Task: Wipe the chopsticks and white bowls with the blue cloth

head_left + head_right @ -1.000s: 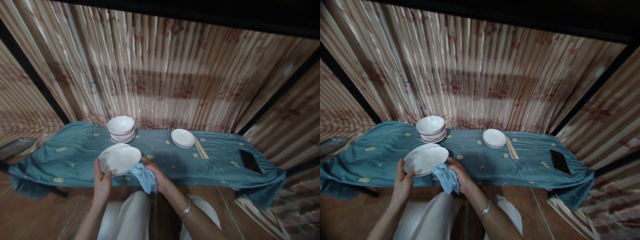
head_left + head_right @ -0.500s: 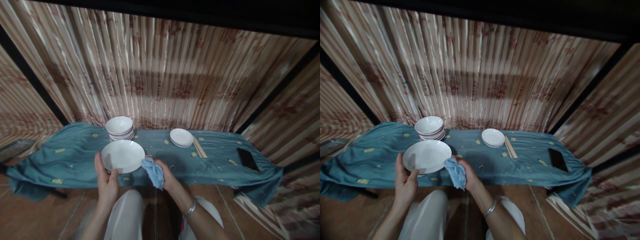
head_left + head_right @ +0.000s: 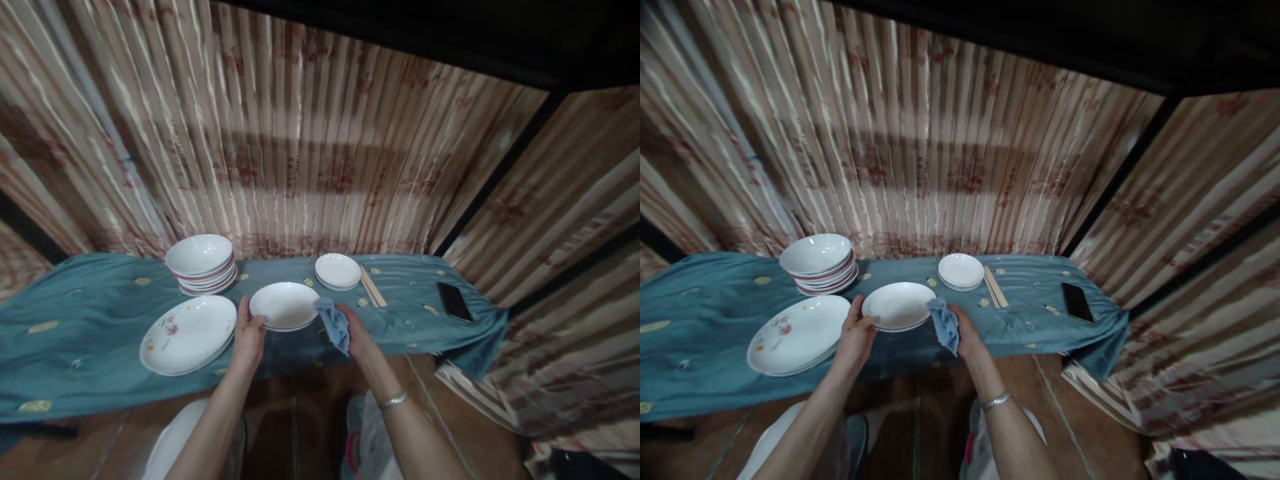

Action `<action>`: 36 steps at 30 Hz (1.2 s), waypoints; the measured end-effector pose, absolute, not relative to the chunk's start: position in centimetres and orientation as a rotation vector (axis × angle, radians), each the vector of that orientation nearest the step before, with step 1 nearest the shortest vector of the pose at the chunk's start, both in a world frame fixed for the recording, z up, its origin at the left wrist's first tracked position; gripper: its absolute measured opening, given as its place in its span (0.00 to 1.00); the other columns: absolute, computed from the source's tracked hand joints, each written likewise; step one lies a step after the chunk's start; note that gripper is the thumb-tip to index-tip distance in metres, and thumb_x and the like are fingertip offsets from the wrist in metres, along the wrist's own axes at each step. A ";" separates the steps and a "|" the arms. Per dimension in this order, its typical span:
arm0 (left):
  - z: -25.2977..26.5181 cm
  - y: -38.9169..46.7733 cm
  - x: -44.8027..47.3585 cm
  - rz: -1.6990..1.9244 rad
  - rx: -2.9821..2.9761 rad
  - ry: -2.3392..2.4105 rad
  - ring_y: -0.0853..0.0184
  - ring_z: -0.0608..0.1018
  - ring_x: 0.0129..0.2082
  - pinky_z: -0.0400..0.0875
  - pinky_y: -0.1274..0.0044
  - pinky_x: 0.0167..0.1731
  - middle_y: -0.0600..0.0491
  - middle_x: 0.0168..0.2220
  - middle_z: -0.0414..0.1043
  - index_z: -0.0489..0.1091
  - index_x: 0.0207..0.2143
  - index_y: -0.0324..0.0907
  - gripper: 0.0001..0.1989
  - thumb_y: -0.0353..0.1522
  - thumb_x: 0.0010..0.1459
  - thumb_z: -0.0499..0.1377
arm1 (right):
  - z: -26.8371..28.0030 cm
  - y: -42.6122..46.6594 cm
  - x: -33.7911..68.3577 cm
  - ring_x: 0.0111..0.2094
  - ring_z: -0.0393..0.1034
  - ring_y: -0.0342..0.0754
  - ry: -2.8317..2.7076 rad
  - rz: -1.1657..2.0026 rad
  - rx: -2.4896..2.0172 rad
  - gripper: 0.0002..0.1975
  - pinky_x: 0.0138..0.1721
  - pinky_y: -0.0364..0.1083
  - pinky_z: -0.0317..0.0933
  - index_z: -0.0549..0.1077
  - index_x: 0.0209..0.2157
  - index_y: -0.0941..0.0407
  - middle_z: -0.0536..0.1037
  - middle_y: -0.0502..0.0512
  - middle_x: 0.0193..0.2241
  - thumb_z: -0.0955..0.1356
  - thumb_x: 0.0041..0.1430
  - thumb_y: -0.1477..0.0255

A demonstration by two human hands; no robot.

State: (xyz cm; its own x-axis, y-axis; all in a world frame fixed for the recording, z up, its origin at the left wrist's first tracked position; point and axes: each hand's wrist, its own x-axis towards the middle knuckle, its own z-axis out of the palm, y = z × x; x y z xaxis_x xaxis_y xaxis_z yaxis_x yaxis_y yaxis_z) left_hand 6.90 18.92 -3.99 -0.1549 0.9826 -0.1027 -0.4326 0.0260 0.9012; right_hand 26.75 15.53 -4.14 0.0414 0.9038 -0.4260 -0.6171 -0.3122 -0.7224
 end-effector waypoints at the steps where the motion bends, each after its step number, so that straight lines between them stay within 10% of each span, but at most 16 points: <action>1: -4.2 19.2 7.3 1.410 0.679 1.026 0.58 0.66 0.56 0.64 0.70 0.53 0.42 0.61 0.56 0.50 0.62 0.39 0.44 0.26 0.39 0.57 | -4.4 15.6 27.1 0.19 0.69 0.43 -0.384 1.568 -1.110 0.09 0.26 0.41 0.66 0.69 0.20 0.56 0.74 0.50 0.16 0.64 0.51 0.70; 13: -8.5 20.1 8.9 1.224 0.653 0.915 0.59 0.72 0.46 0.68 0.75 0.40 0.51 0.43 0.75 0.72 0.39 0.42 0.27 0.25 0.30 0.57 | -5.6 15.0 29.9 0.42 0.70 0.53 -1.269 0.338 -1.918 0.17 0.45 0.50 0.60 0.70 0.48 0.56 0.77 0.61 0.40 0.61 0.59 0.67; 19: -8.8 20.9 9.1 1.152 0.563 0.915 0.56 0.76 0.37 0.70 0.71 0.36 0.53 0.23 0.73 0.71 0.27 0.36 0.14 0.28 0.30 0.60 | -8.2 16.1 27.1 0.45 0.67 0.55 -1.584 0.413 -1.929 0.09 0.51 0.52 0.58 0.74 0.36 0.55 0.76 0.63 0.37 0.63 0.57 0.76; 36: -8.3 19.8 9.6 1.061 0.438 0.849 0.58 0.76 0.46 0.73 0.70 0.42 0.46 0.44 0.76 0.70 0.44 0.39 0.18 0.38 0.52 0.60 | -9.1 20.0 23.9 0.54 0.62 0.55 -1.535 0.435 -1.763 0.17 0.58 0.53 0.52 0.69 0.46 0.56 0.70 0.63 0.50 0.63 0.54 0.79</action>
